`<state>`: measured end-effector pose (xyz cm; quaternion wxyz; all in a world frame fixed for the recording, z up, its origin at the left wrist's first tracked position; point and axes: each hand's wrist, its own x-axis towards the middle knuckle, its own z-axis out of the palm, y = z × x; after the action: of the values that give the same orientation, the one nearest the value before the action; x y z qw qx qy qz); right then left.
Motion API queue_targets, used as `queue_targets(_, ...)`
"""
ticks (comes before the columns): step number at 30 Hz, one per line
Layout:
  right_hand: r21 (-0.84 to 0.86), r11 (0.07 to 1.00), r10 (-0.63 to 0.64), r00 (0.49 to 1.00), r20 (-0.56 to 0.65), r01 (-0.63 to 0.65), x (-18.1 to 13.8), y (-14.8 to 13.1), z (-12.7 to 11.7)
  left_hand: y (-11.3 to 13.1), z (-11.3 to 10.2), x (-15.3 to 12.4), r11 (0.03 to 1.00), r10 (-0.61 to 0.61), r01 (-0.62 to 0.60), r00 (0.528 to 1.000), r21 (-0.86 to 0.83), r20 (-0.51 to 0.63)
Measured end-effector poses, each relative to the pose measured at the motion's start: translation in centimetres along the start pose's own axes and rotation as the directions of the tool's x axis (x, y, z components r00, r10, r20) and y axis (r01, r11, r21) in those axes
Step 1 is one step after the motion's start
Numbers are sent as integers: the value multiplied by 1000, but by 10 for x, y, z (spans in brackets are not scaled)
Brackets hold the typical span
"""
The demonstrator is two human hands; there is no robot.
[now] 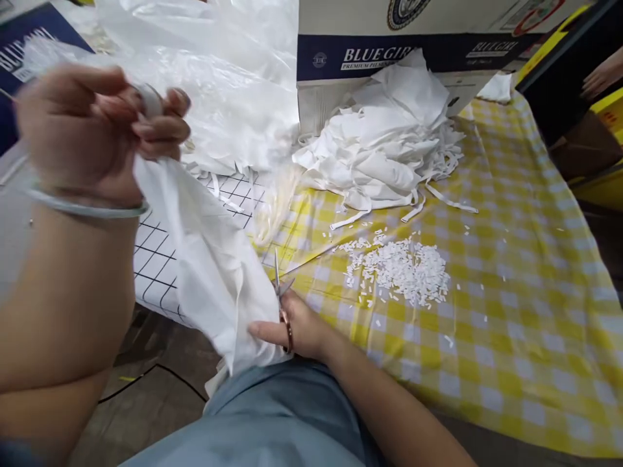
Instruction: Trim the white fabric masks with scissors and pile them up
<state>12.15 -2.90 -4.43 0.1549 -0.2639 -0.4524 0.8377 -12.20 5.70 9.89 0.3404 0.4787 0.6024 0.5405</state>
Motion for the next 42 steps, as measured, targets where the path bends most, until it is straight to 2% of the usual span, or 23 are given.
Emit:
queue_targets(3,-107,994,10,980,-198,-32,-14,5,-3,-46,1,13,993,-69,72,997,-89,36)
queue_targets(6,-141,990,-39,926,-375,-15,-22,10,-13,-85,1,18,991,-105,104,994,82,13)
queue_targets(8,-186,982,-116,870,-479,29,-25,14,-22,-101,-2,8,972,-56,60,998,229,-21)
queue_targets(10,-270,959,-226,810,-541,87,-28,18,-31,-111,-8,-16,890,58,-31,997,455,-45)
queue_targets(12,-377,919,-326,757,-566,114,-30,20,-37,-117,-12,-50,771,121,-90,993,631,-7)
queue_targets(14,-505,857,-425,699,-575,106,-30,20,-40,-123,-14,-87,726,39,-109,992,679,117)
queue_targets(16,-651,757,-540,618,-572,58,-27,17,-37,-130,-10,-119,712,-90,-111,965,693,247)
queue_targets(18,-767,642,-643,566,-517,28,-20,14,-28,-135,-3,-141,720,-153,-103,941,687,302)
queue_targets(19,-800,599,-670,574,-471,43,-14,12,-21,-135,1,-148,738,-149,-91,944,668,293)
queue_targets(21,-809,573,-660,659,-359,133,0,12,-6,-132,11,-156,830,-139,-32,955,557,262)
queue_targets(23,-759,617,-586,765,-267,208,15,14,7,-122,19,-160,928,-173,81,958,364,228)
queue_targets(24,-719,659,-543,801,-251,221,22,15,12,-116,23,-161,957,-207,153,955,248,211)
queue_targets(26,-625,745,-502,814,-293,234,33,16,16,-105,28,-163,955,-295,296,932,29,209)
queue_targets(28,-536,798,-516,773,-369,277,37,12,13,-98,32,-164,870,-399,455,876,-189,272)
queue_targets(30,-467,820,-533,739,-411,331,36,3,6,-97,36,-163,670,-479,630,771,-392,421)
queue_targets(31,-436,831,-528,739,-419,346,34,-2,2,-98,38,-162,551,-489,702,709,-451,508)
queue_targets(33,-368,857,-502,750,-432,361,29,-12,-6,-102,44,-161,373,-480,798,602,-473,638)
queue_targets(34,-334,868,-489,751,-443,367,26,-16,-10,-103,47,-161,340,-470,822,570,-457,674)
queue_targets(35,-304,875,-481,748,-458,377,24,-18,-13,-104,50,-160,345,-464,830,557,-439,689)
queue_targets(37,-267,878,-478,728,-492,397,21,-19,-19,-102,56,-159,442,-458,797,595,-411,661)
queue_targets(39,-252,890,-456,721,-522,380,18,-16,-22,-96,61,-157,614,-430,705,677,-356,598)
queue_targets(42,-208,931,-366,769,-524,302,13,-10,-21,-81,66,-150,863,-310,463,801,-201,512)
